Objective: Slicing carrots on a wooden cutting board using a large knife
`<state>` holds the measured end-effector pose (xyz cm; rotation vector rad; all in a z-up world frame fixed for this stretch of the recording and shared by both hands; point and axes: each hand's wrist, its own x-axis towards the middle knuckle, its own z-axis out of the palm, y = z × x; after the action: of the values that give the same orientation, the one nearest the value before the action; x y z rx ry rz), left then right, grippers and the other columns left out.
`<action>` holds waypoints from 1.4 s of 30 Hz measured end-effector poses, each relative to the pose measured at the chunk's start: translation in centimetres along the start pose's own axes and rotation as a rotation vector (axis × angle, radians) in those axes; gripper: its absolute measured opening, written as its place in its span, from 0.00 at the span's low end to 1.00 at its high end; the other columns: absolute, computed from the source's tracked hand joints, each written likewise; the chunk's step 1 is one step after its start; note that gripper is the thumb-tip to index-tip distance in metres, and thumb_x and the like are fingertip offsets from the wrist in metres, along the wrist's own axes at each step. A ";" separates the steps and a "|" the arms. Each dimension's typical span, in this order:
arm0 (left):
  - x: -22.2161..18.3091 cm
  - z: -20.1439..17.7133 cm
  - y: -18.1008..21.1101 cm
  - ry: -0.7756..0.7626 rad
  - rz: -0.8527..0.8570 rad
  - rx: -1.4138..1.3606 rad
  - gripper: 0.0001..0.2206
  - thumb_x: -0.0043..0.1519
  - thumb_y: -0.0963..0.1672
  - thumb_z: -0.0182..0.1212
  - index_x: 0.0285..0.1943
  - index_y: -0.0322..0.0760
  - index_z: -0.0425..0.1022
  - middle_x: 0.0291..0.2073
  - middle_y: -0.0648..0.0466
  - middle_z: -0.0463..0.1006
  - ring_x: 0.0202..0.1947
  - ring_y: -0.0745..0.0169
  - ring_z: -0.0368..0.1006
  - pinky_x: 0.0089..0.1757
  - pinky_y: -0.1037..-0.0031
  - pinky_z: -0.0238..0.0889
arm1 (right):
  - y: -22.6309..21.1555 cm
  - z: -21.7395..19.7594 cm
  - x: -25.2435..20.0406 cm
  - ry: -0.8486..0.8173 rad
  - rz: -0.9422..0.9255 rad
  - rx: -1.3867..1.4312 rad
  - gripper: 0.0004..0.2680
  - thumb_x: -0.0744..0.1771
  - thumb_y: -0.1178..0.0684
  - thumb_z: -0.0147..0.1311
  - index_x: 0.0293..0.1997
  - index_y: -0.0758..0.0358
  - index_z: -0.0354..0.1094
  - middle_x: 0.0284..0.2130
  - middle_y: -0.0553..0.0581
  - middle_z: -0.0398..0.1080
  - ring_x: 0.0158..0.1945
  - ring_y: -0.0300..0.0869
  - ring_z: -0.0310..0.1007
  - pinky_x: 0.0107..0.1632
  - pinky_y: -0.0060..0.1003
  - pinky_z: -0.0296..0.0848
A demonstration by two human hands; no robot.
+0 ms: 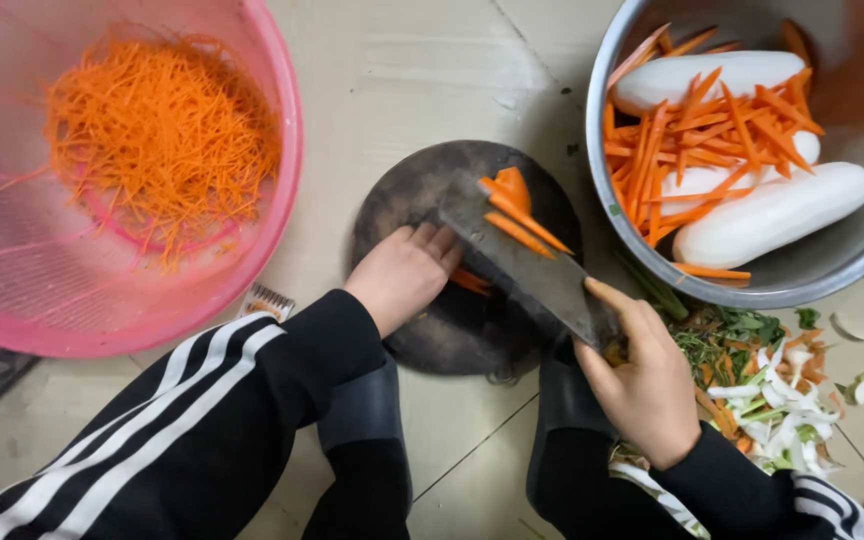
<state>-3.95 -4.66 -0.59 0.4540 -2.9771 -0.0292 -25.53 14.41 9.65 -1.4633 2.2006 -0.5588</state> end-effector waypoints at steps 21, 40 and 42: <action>14.1 -15.8 2.6 -0.211 -0.158 -0.858 0.23 0.59 0.43 0.52 0.63 0.21 0.64 0.53 0.33 0.73 0.51 0.35 0.74 0.52 0.52 0.70 | 4.4 -2.7 -0.5 0.152 0.349 0.210 0.23 0.63 0.62 0.59 0.68 0.59 0.66 0.31 0.52 0.72 0.24 0.37 0.65 0.29 0.30 0.66; 17.5 -5.4 2.6 0.330 0.127 -0.359 0.22 0.67 0.47 0.55 0.68 0.29 0.72 0.69 0.38 0.69 0.73 0.40 0.61 0.71 0.55 0.49 | 3.0 -1.8 -1.4 0.182 0.176 0.063 0.24 0.60 0.62 0.59 0.65 0.62 0.67 0.53 0.59 0.77 0.47 0.48 0.80 0.47 0.38 0.76; 17.8 -6.4 1.6 0.341 0.115 -0.377 0.22 0.68 0.47 0.55 0.70 0.30 0.72 0.72 0.39 0.67 0.75 0.41 0.58 0.72 0.55 0.47 | 2.7 -1.7 -1.4 0.165 0.223 0.097 0.24 0.60 0.62 0.60 0.65 0.60 0.68 0.51 0.59 0.78 0.46 0.47 0.81 0.46 0.38 0.77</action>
<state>-20.46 -8.40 8.09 0.2133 -2.5734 -0.4449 -28.02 16.81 9.72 -1.1403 2.3869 -0.7201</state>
